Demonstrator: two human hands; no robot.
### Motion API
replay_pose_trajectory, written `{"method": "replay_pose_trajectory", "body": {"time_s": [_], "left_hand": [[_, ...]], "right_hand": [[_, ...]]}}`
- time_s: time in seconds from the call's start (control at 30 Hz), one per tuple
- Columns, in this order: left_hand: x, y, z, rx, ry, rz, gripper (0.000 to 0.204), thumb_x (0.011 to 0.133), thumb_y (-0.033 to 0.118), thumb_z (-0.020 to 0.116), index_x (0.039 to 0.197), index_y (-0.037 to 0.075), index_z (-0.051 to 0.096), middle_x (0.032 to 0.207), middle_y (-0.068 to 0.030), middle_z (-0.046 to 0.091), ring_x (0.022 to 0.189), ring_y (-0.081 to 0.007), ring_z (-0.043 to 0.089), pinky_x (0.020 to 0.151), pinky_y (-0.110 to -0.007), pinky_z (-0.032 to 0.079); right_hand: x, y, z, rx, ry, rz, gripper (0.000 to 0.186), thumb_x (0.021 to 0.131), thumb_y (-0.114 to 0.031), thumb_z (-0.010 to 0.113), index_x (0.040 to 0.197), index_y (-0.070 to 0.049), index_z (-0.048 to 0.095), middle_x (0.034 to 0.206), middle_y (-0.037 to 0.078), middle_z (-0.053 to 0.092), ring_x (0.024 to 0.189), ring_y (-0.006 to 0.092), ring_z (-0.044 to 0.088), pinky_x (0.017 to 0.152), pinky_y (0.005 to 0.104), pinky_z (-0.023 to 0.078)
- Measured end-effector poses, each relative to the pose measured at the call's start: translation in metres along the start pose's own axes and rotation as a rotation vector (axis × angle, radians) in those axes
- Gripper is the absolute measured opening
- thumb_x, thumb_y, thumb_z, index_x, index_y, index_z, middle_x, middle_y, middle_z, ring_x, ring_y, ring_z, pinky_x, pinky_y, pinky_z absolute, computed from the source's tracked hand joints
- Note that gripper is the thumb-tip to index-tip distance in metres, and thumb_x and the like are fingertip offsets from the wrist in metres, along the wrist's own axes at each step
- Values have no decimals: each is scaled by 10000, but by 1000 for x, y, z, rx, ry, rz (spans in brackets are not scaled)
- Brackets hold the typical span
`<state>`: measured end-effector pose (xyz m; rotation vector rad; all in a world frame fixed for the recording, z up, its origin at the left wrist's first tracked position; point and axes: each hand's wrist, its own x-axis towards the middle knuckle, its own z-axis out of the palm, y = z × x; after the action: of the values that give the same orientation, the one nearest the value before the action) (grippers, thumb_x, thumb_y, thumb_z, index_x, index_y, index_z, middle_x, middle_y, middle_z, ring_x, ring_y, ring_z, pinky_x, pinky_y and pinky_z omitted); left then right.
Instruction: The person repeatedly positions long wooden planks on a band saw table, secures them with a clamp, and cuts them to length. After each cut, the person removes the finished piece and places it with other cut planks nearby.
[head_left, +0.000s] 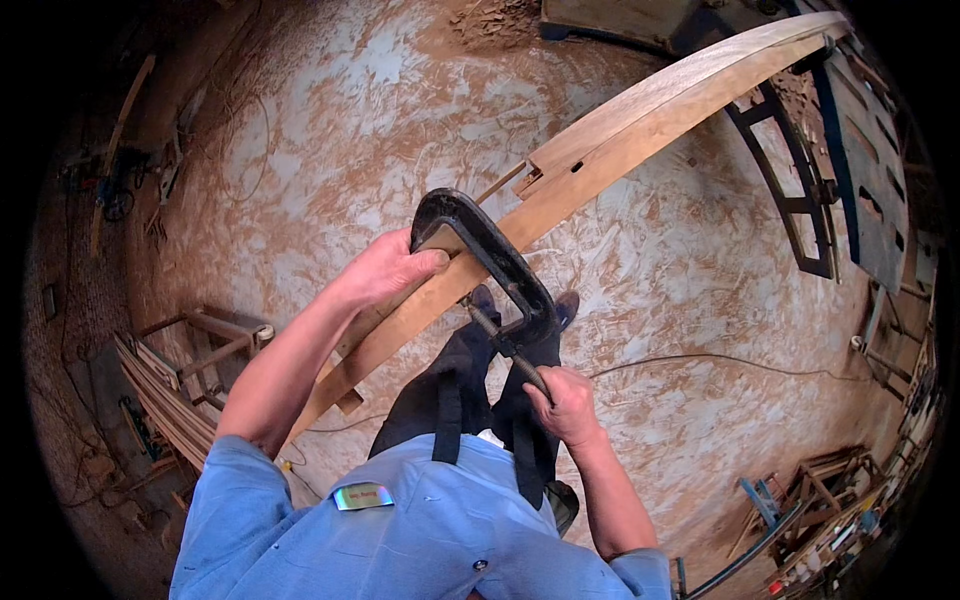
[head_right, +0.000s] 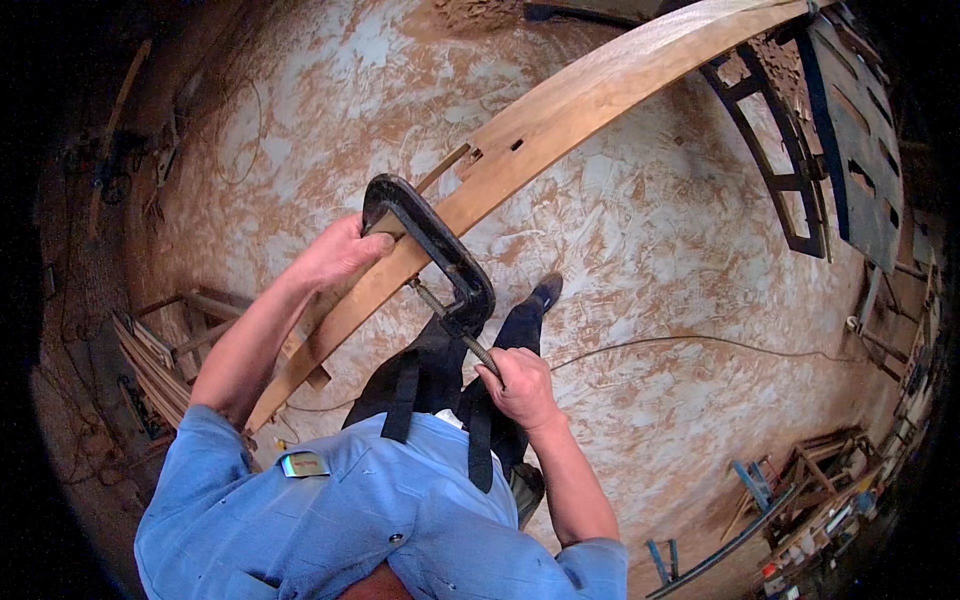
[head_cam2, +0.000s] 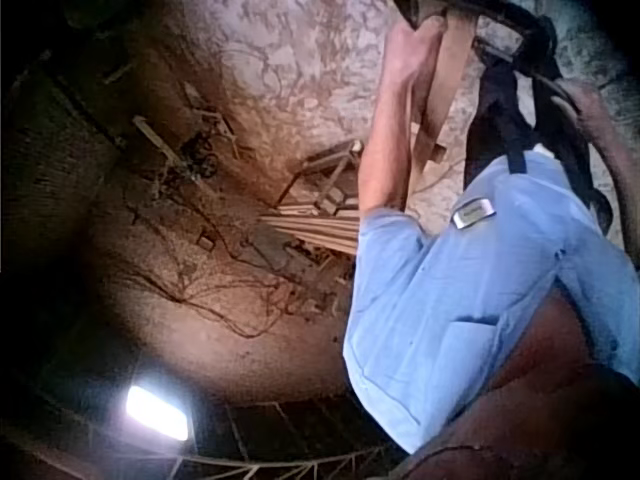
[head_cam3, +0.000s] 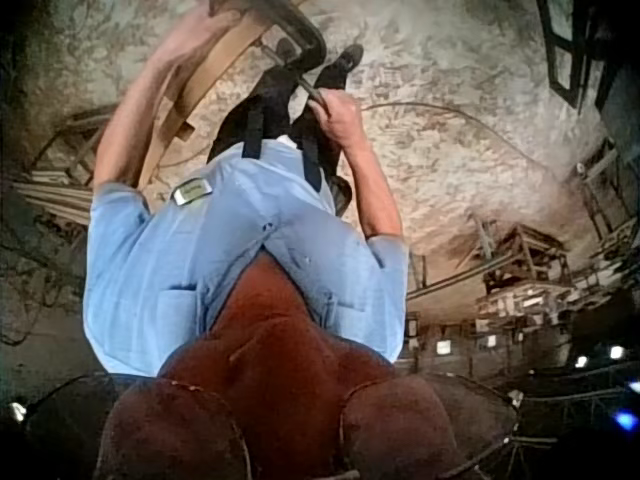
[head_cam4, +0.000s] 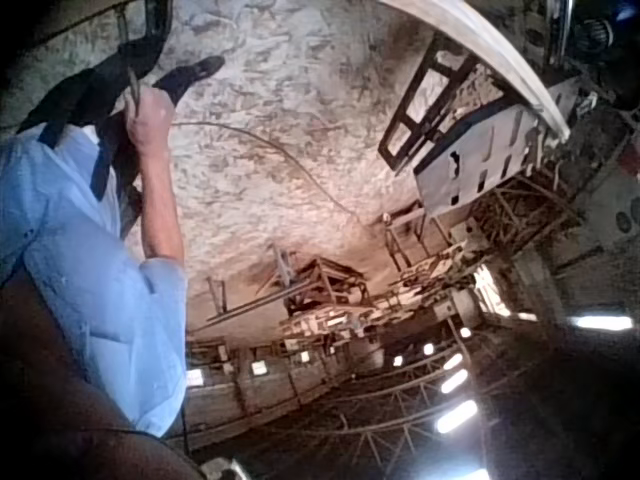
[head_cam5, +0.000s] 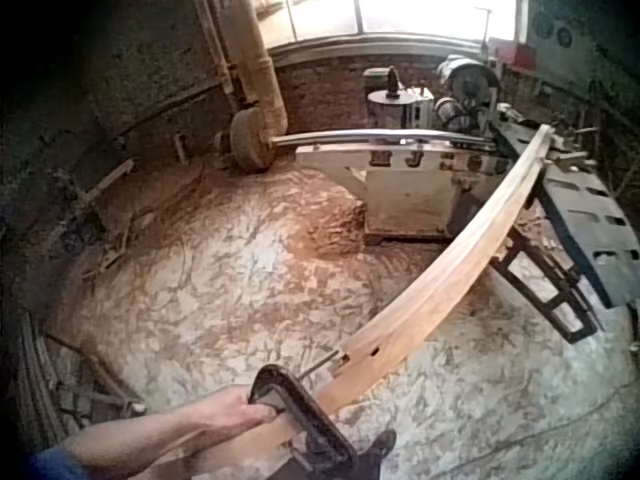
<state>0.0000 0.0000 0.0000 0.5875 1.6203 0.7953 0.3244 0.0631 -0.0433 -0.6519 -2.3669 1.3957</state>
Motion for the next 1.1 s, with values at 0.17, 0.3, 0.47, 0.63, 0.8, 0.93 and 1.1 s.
{"method": "replay_pose_trajectory", "body": {"time_s": [0.17,0.3,0.47,0.63,0.8,0.93,1.1], "left_hand": [[3,6,-5,46,4,1,475,834,488,673,1015,51,634,888,57,572,821,-78,492,744,-255,435],[0,11,-9,82,-35,-62,552,848,499,671,1130,28,612,1000,8,614,931,-117,535,859,-301,451],[-1,12,-2,18,16,-1,303,852,315,614,968,35,617,861,48,557,806,-77,487,729,-261,433],[-1,11,-4,110,24,-35,382,843,391,638,981,35,620,873,40,566,817,-90,499,743,-269,438],[1,10,-4,80,-5,-10,439,831,447,660,981,36,622,874,33,572,820,-90,504,740,-268,439],[1,9,-5,54,-31,-23,514,817,483,691,1044,27,621,926,16,594,867,-100,524,789,-275,451],[2,7,-6,9,-52,-34,498,818,438,710,1078,22,621,949,9,607,890,-101,535,813,-279,460]], "right_hand": [[6,4,3,-19,19,-19,232,708,-108,774,845,-38,600,634,96,547,570,288,541,524,388,424],[5,2,4,-25,7,-3,236,710,-119,772,853,-44,601,639,97,547,572,290,540,527,389,424],[4,1,4,-21,4,11,238,708,-123,771,857,-45,603,645,99,552,577,290,545,531,391,427],[6,-6,-2,-127,-13,7,234,696,-151,774,815,-68,590,625,77,529,582,264,537,546,380,412],[8,-9,-4,-243,-2,-26,239,679,-170,776,785,-86,579,609,55,509,590,240,528,572,361,397],[12,-16,-8,-216,-6,6,269,671,-192,781,833,-76,602,633,57,529,628,249,540,613,369,403],[1,-12,-17,-74,12,71,445,674,-279,776,993,-25,597,801,106,601,805,305,572,807,409,419]]}}
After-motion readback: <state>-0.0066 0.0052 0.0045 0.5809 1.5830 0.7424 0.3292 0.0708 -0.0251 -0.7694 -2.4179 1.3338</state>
